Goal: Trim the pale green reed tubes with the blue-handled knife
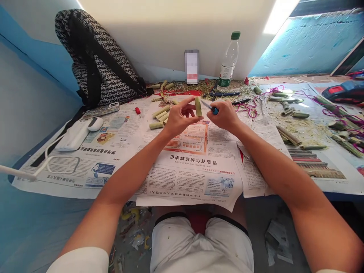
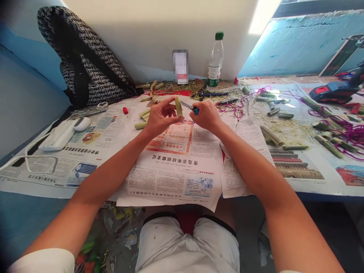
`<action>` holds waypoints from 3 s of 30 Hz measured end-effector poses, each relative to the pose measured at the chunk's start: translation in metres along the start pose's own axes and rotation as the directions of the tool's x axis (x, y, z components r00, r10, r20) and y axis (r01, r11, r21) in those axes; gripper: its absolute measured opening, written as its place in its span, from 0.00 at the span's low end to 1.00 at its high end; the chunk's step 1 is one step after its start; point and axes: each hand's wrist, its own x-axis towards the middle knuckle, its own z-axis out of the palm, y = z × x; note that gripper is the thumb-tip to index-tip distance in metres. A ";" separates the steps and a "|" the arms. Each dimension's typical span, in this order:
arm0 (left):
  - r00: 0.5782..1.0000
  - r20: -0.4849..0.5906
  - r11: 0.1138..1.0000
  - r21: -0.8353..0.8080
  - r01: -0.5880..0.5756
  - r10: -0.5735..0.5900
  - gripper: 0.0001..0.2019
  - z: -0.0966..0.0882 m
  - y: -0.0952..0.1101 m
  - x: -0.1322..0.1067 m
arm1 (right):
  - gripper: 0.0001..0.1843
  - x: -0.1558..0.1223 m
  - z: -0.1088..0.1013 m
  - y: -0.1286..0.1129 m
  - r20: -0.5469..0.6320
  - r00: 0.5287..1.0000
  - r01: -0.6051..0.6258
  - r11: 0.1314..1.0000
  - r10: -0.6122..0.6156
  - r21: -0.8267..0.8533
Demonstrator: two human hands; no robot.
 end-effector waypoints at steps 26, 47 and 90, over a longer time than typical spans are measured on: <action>0.998 0.059 0.998 -0.064 0.025 -0.022 0.43 0.003 0.003 -0.003 | 0.08 0.000 -0.002 0.006 -0.037 0.999 -0.018 0.997 0.015 -0.076; 0.997 0.076 0.997 0.080 -0.018 0.012 0.38 0.002 0.010 -0.005 | 0.11 -0.011 -0.001 -0.012 0.109 0.983 0.156 0.987 -0.150 -0.040; 0.997 -0.075 0.993 0.115 0.009 0.000 0.40 -0.005 0.012 -0.002 | 0.16 -0.015 -0.005 -0.020 0.121 0.991 -0.033 0.979 0.059 -0.201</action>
